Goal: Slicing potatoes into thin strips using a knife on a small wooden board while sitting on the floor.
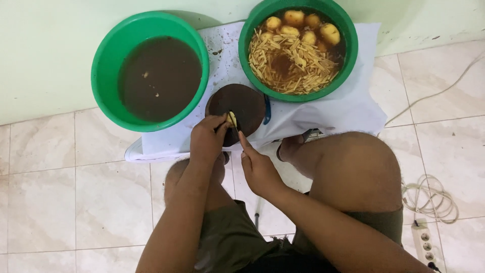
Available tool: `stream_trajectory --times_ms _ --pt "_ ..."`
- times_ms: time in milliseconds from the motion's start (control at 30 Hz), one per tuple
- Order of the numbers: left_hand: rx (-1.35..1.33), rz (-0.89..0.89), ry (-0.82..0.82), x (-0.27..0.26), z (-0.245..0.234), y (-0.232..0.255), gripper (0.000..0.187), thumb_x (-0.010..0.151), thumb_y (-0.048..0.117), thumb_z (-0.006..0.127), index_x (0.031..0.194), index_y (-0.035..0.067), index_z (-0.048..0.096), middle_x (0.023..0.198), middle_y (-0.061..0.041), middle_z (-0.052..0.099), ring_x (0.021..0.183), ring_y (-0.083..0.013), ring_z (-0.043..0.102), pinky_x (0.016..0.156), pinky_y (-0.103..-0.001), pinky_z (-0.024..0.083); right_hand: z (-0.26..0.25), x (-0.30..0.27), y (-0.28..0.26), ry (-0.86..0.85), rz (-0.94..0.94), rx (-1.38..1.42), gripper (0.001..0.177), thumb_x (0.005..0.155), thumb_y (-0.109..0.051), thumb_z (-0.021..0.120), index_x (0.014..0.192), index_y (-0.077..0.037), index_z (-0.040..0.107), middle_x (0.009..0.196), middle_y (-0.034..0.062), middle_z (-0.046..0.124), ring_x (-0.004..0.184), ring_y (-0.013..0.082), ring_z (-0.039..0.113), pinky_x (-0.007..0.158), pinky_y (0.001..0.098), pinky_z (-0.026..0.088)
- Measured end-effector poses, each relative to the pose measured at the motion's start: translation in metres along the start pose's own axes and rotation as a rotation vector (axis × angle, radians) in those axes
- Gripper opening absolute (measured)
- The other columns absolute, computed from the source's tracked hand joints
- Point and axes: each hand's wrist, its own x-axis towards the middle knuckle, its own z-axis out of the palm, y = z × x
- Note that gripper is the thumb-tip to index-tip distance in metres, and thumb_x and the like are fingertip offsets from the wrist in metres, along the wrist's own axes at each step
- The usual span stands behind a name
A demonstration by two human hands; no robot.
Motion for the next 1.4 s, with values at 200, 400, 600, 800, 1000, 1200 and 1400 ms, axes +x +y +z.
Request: stream_trajectory --times_ms 200,400,600,800,1000,1200,1400 --pt "0.050 -0.033 -0.003 -0.002 0.002 -0.002 0.023 0.097 0.018 0.077 0.116 0.006 0.078 0.103 -0.012 0.077 0.103 -0.0276 0.074 0.093 -0.036 0.059 0.000 0.004 0.006 0.014 0.032 -0.004 0.056 0.107 -0.012 0.032 0.162 -0.013 0.027 0.161 0.0219 0.032 0.147 0.0355 0.037 0.122 0.0465 0.030" --pt "0.067 0.028 0.012 -0.005 0.005 -0.007 0.027 0.096 0.015 0.076 0.122 0.006 0.077 0.106 -0.013 0.077 0.103 -0.0289 0.074 0.093 -0.036 0.060 0.000 0.003 0.015 0.064 0.055 0.044 0.056 0.106 -0.011 0.031 0.162 -0.014 0.027 0.160 0.0240 0.034 0.145 0.0382 0.039 0.120 0.0498 0.032" --pt "0.062 0.009 0.016 -0.003 0.003 -0.006 0.023 0.097 0.015 0.076 0.119 0.007 0.077 0.104 -0.012 0.077 0.102 -0.0263 0.074 0.093 -0.035 0.059 -0.008 -0.012 -0.025 0.054 0.007 0.020 0.056 0.105 -0.011 0.031 0.161 -0.015 0.029 0.159 0.0228 0.035 0.146 0.0386 0.036 0.120 0.0503 0.029" --pt "0.063 0.002 0.006 -0.003 0.000 -0.004 0.022 0.096 0.011 0.075 0.117 0.007 0.078 0.103 -0.010 0.078 0.102 -0.0256 0.074 0.093 -0.034 0.059 -0.005 -0.010 -0.015 0.042 -0.007 0.009 0.056 0.105 -0.010 0.032 0.161 -0.015 0.030 0.159 0.0225 0.036 0.146 0.0387 0.035 0.121 0.0507 0.028" --pt "0.027 -0.004 0.006 -0.002 0.001 -0.003 0.022 0.096 0.012 0.076 0.117 0.006 0.078 0.103 -0.013 0.078 0.102 -0.0295 0.074 0.092 -0.037 0.059 -0.006 -0.008 -0.014 0.036 -0.004 0.015 0.056 0.105 -0.010 0.033 0.161 -0.013 0.031 0.159 0.0223 0.035 0.147 0.0383 0.034 0.121 0.0501 0.028" --pt "0.040 -0.011 0.028 -0.003 0.003 -0.004 0.020 0.096 0.012 0.077 0.116 0.009 0.079 0.101 -0.010 0.079 0.100 -0.0262 0.075 0.092 -0.035 0.059 -0.003 -0.007 -0.018 0.033 0.001 0.016 0.055 0.105 -0.011 0.032 0.160 -0.011 0.031 0.160 0.0223 0.033 0.148 0.0375 0.033 0.122 0.0494 0.028" --pt "0.060 -0.010 0.026 -0.003 0.003 -0.003 0.018 0.096 0.016 0.077 0.112 0.008 0.080 0.100 -0.011 0.079 0.099 -0.0275 0.075 0.091 -0.036 0.059 0.002 -0.001 -0.013 0.008 0.035 -0.030 0.056 0.105 -0.010 0.032 0.161 -0.010 0.027 0.160 0.0246 0.032 0.146 0.0402 0.036 0.121 0.0511 0.029"
